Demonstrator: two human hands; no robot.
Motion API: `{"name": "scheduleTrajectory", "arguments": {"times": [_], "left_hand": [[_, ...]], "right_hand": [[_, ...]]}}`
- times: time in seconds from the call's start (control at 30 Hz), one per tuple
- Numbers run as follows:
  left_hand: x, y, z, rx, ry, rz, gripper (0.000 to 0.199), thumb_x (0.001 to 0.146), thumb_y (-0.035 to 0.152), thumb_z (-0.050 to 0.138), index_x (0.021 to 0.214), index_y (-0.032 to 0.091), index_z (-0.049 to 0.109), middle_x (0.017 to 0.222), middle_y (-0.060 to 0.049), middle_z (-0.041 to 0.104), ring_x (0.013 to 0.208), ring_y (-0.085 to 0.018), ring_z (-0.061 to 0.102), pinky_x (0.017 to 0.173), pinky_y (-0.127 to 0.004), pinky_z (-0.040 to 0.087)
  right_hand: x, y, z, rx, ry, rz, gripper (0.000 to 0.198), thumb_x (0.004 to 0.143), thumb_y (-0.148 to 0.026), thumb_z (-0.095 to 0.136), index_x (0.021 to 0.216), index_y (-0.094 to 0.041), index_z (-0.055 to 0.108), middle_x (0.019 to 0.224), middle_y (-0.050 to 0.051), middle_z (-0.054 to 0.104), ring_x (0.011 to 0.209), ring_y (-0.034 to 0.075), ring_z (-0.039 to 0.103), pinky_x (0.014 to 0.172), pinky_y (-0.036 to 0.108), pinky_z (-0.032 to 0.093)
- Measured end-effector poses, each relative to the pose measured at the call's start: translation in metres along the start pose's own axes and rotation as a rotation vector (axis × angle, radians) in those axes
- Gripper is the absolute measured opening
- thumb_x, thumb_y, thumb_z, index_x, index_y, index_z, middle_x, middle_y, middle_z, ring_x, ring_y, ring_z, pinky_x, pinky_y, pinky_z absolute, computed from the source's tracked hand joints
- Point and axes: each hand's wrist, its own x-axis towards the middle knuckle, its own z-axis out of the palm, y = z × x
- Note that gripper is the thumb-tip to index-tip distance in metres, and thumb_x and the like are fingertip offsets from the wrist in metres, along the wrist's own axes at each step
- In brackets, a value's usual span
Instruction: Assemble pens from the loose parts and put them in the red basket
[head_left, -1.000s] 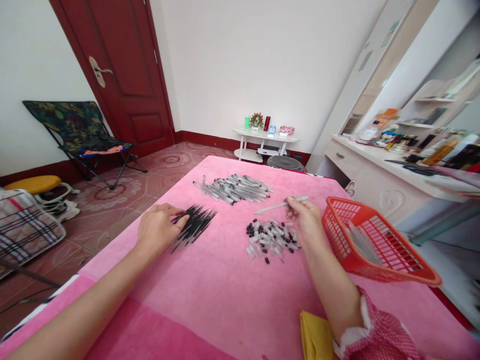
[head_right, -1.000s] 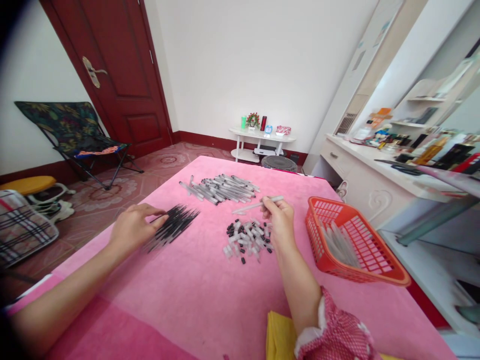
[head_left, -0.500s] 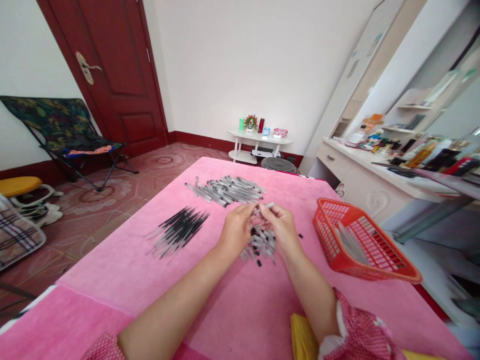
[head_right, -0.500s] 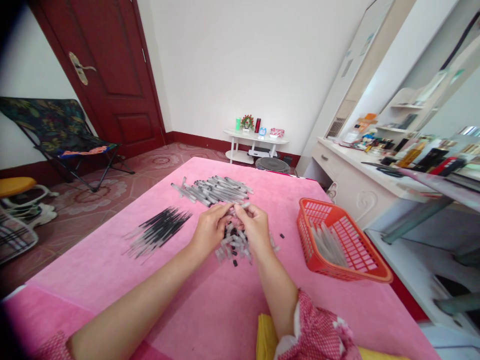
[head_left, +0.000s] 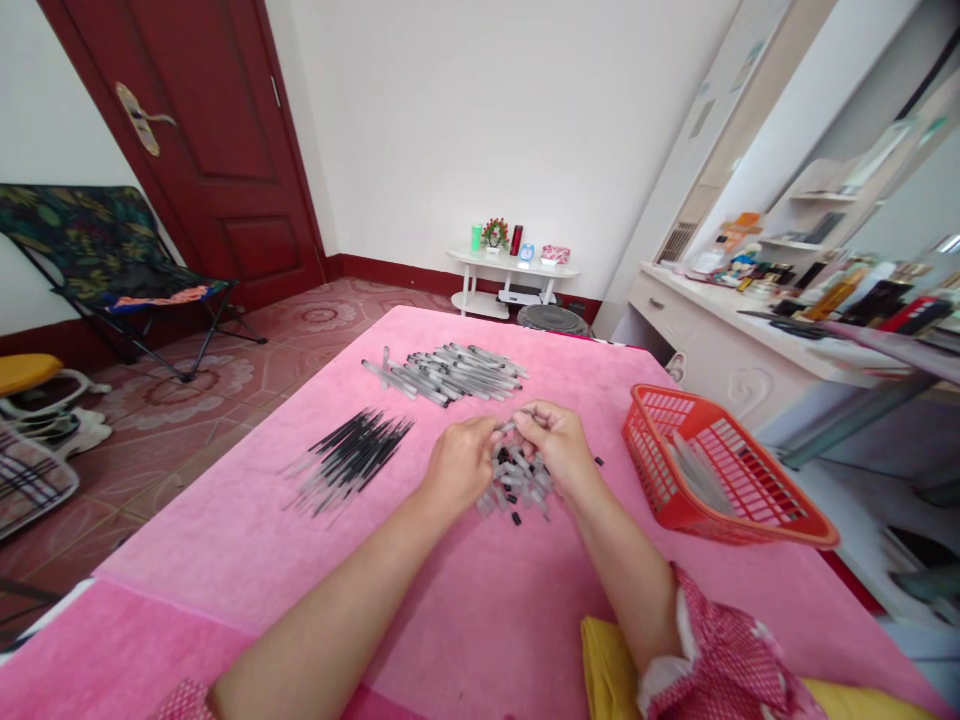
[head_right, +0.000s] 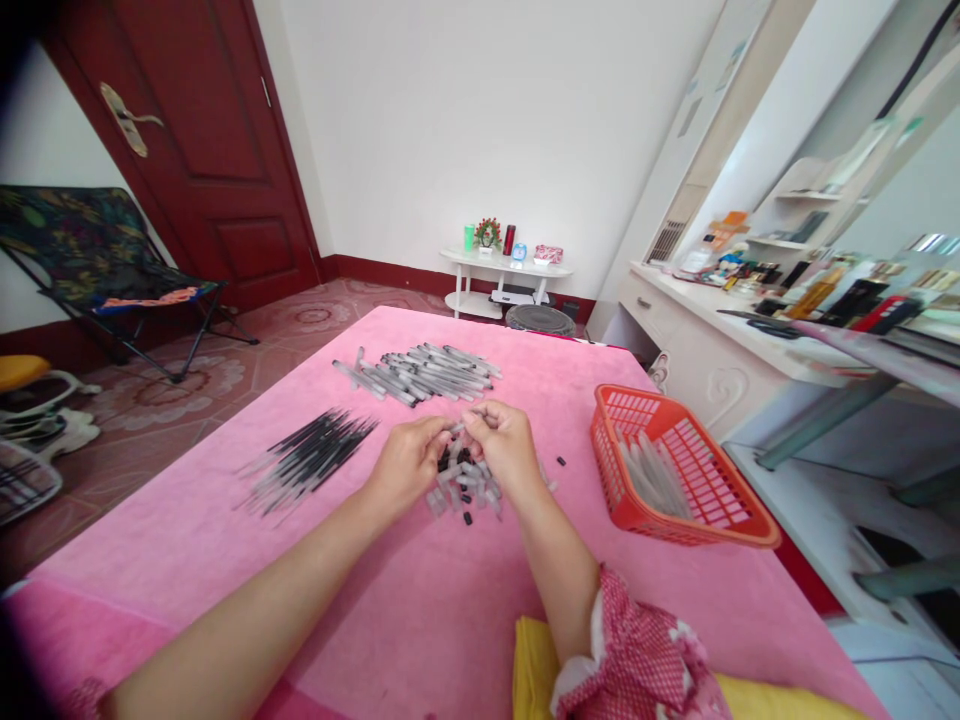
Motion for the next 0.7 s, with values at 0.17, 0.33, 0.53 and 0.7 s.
{"name": "scheduleTrajectory", "arguments": {"times": [0.17, 0.33, 0.53, 0.7], "left_hand": [[0.009, -0.001, -0.012, -0.474, -0.204, -0.177, 0.027, 0.083, 0.029, 0.044, 0.063, 0.014, 0.053, 0.053, 0.002, 0.043, 0.048, -0.008, 0.036, 0.047, -0.019, 0.028], [0.011, -0.014, -0.035, -1.072, -0.726, -0.494, 0.031, 0.075, 0.043, 0.058, 0.073, 0.013, 0.05, 0.048, 0.009, 0.021, 0.04, -0.003, 0.01, 0.038, -0.016, 0.008], [0.01, -0.024, -0.039, -1.238, -0.91, -0.551, 0.029, 0.076, 0.042, 0.059, 0.08, 0.014, 0.051, 0.05, 0.01, 0.015, 0.04, -0.003, 0.007, 0.038, -0.015, 0.008], [0.012, -0.006, -0.026, -0.63, -0.378, -0.333, 0.029, 0.078, 0.043, 0.053, 0.076, 0.014, 0.057, 0.054, 0.002, 0.044, 0.044, -0.007, 0.033, 0.044, -0.019, 0.025]], "right_hand": [[0.001, -0.007, -0.008, -0.095, -0.067, -0.038, 0.018, 0.071, -0.034, 0.064, 0.067, -0.016, 0.061, 0.048, -0.003, 0.055, 0.037, 0.007, 0.042, 0.037, 0.019, 0.031], [-0.003, -0.015, -0.006, -0.114, -0.191, -0.061, 0.013, 0.073, -0.031, 0.062, 0.074, -0.017, 0.063, 0.051, -0.003, 0.058, 0.039, 0.009, 0.046, 0.04, 0.02, 0.035], [-0.004, -0.017, -0.005, -0.167, -0.216, -0.127, 0.009, 0.072, -0.023, 0.06, 0.077, -0.018, 0.065, 0.053, -0.003, 0.057, 0.044, 0.01, 0.051, 0.044, 0.02, 0.038], [0.0, -0.011, -0.004, -0.129, -0.07, -0.042, 0.011, 0.069, -0.029, 0.064, 0.069, -0.017, 0.063, 0.049, -0.003, 0.057, 0.038, 0.009, 0.048, 0.038, 0.02, 0.037]]}}
